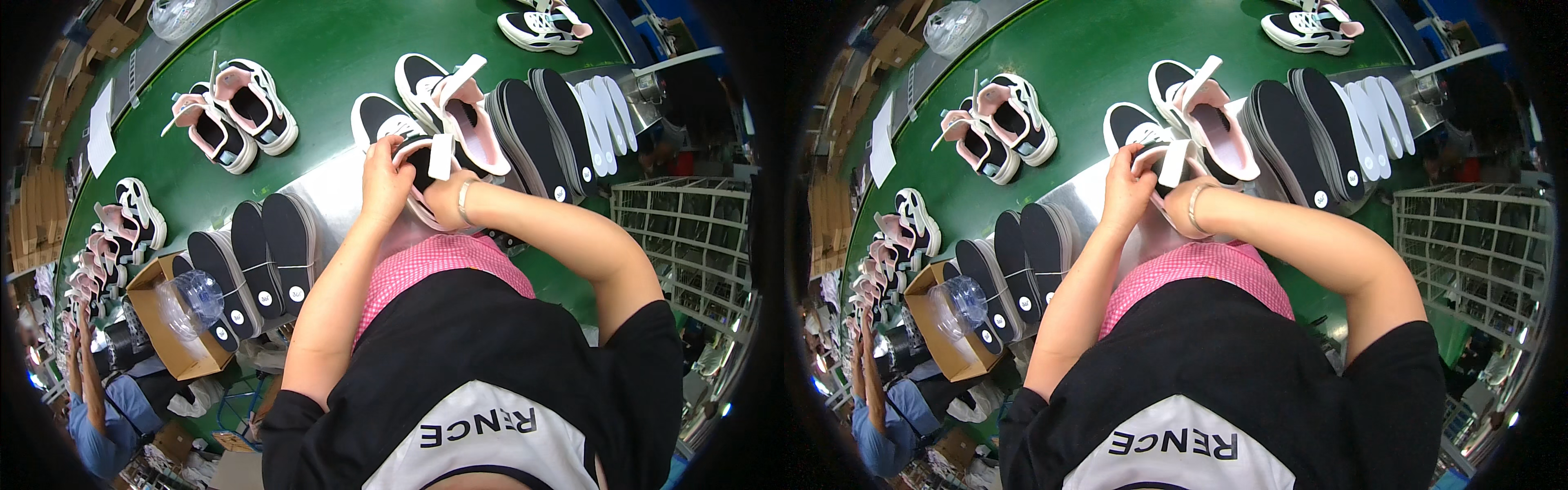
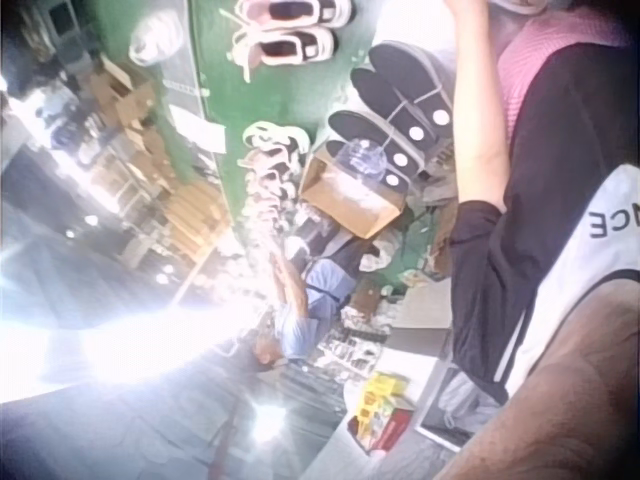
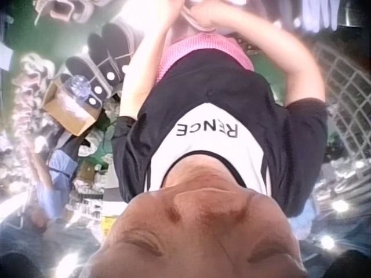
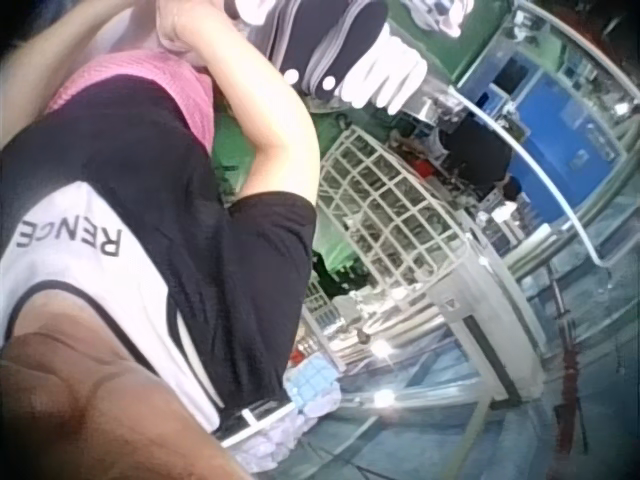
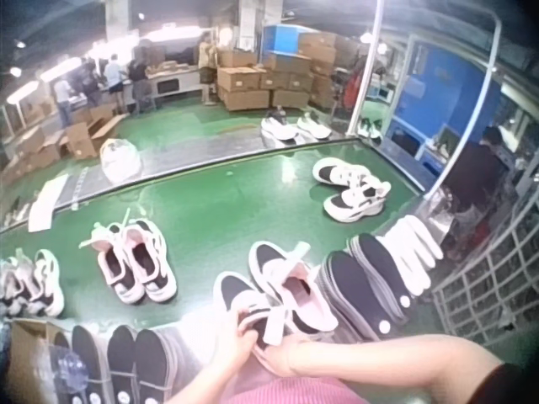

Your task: The person places insoles into multiple pairs of black and white sneakers on a green conveyor belt, smoothing them down by hand.

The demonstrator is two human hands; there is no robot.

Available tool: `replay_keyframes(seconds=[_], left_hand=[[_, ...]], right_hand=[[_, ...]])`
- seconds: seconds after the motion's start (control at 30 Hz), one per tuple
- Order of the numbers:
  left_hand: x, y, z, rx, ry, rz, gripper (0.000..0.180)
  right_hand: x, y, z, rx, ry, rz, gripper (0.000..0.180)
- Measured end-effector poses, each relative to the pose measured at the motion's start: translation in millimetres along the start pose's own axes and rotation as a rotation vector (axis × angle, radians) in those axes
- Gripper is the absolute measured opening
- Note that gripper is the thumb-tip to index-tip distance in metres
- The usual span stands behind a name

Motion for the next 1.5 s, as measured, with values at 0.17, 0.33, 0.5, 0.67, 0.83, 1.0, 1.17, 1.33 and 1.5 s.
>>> replay_keyframes(seconds=[0.17,0.33,0.5,0.67,0.83,1.0,1.17,1.33,1.5], left_hand=[[1.5,-7.3,-4.8,0.001,-0.026,-0.022,0.036],[-19.2,-13.5,3.9,-0.010,0.059,0.166,0.037],[-31.3,-1.5,28.4,0.089,0.116,0.361,0.033],[-23.3,-8.0,16.0,0.070,0.059,0.217,0.033],[2.9,-20.3,-6.4,-0.030,-0.062,-0.048,0.034],[13.3,-15.4,-10.3,0.037,-0.132,0.053,0.027],[-5.1,-31.1,-18.7,-0.019,0.222,0.500,0.029],[-23.4,-39.3,-22.1,-0.088,0.388,0.581,0.029],[-19.3,-42.8,-23.5,-0.093,0.466,0.600,0.027]], right_hand=[[16.0,-25.4,-1.2,0.046,-0.015,-0.210,0.028],[13.3,-29.3,-0.8,0.019,0.049,-0.208,0.033],[60.3,47.9,64.8,0.687,0.239,-0.897,0.025],[23.8,11.6,58.3,0.324,0.145,-0.320,0.045],[21.7,-27.2,-5.4,0.006,0.054,-0.285,0.030],[23.1,-28.8,-6.8,0.031,0.078,-0.249,0.027],[29.8,-17.0,0.9,0.177,0.068,-0.240,0.028],[63.7,63.2,44.6,1.107,0.042,-0.428,0.024],[87.5,65.7,20.9,1.124,-0.035,-0.427,0.021]])
Point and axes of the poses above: each hand's wrist, its own z-axis away from the middle knuckle, its own y-axis out of the back of the hand, x = y × z, the point moved 9 cm from there along -z, towards the middle knuckle, and after that the axes turned 12 degrees about -y, right-handed, at the moved point
